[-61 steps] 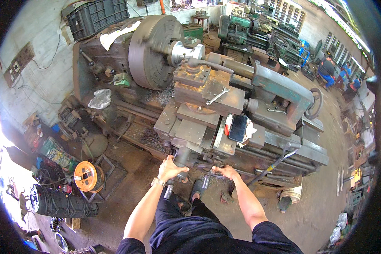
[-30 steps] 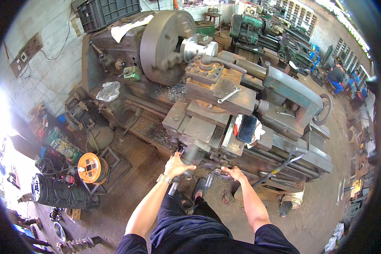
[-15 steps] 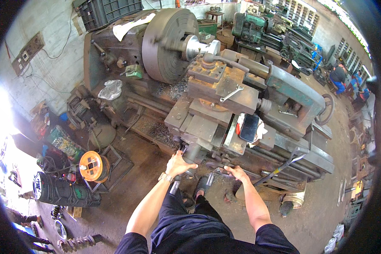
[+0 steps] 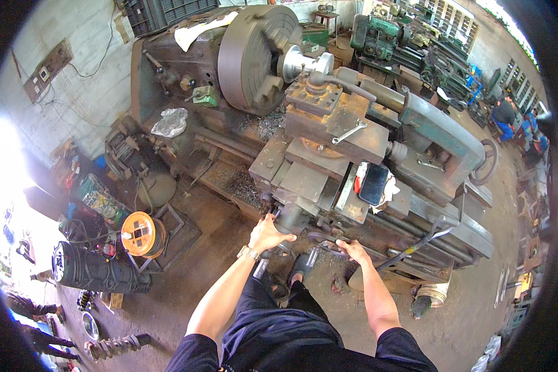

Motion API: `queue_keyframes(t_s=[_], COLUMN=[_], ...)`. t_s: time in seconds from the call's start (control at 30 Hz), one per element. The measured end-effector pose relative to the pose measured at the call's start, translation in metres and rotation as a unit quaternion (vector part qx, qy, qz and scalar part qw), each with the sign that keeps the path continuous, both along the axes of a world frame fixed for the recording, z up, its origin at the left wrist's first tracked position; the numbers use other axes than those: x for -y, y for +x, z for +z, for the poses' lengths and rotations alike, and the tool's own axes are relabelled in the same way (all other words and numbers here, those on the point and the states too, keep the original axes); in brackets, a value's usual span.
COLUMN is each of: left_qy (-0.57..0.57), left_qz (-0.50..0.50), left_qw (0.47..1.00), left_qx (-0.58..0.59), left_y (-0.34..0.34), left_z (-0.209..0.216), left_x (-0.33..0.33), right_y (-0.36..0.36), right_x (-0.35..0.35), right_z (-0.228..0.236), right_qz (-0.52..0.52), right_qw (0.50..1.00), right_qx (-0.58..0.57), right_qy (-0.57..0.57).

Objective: The person operates a metal lathe in a workshop, using both hands to turn the control levers and adjust the machine's settings. The person briefly wipes the lathe chuck with a cloth and continues to manipulate the controls while the machine runs.

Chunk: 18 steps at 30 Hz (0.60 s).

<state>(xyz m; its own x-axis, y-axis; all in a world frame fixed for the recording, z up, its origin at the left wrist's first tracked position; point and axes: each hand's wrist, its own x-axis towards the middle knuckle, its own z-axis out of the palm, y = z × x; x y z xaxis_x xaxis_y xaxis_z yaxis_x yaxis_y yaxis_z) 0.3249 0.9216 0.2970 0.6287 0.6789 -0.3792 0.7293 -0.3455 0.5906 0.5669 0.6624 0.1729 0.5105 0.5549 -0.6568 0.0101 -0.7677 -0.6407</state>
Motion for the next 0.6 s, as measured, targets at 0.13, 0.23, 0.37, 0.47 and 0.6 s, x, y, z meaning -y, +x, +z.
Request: queue_keyframes(t_s=[0.13,0.23,0.37,0.47,0.6], left_qy=[0.000,-0.003,-0.007,-0.008,-0.005], left_qz=[-0.013,-0.013,-0.016,-0.015,-0.017], left_qw=[1.000,1.000,1.000,1.000,0.999], left_qx=[-0.014,-0.018,-0.018,-0.025,-0.029], left_y=[0.000,0.000,0.000,0.001,0.001], left_z=[0.002,0.002,0.001,0.000,0.000], left_x=[0.000,0.000,-0.001,-0.001,-0.001], right_y=[0.004,0.005,0.005,0.007,0.009], right_x=[0.002,0.004,0.006,0.007,0.008], right_z=[-0.008,-0.011,-0.014,-0.017,-0.019], right_qz=[0.008,0.019,0.014,0.010,0.023], right_qw=[1.000,1.000,0.999,1.000,0.999], right_qx=[-0.009,-0.015,-0.019,-0.019,-0.024], right_qy=[0.016,0.020,0.027,0.021,0.008])
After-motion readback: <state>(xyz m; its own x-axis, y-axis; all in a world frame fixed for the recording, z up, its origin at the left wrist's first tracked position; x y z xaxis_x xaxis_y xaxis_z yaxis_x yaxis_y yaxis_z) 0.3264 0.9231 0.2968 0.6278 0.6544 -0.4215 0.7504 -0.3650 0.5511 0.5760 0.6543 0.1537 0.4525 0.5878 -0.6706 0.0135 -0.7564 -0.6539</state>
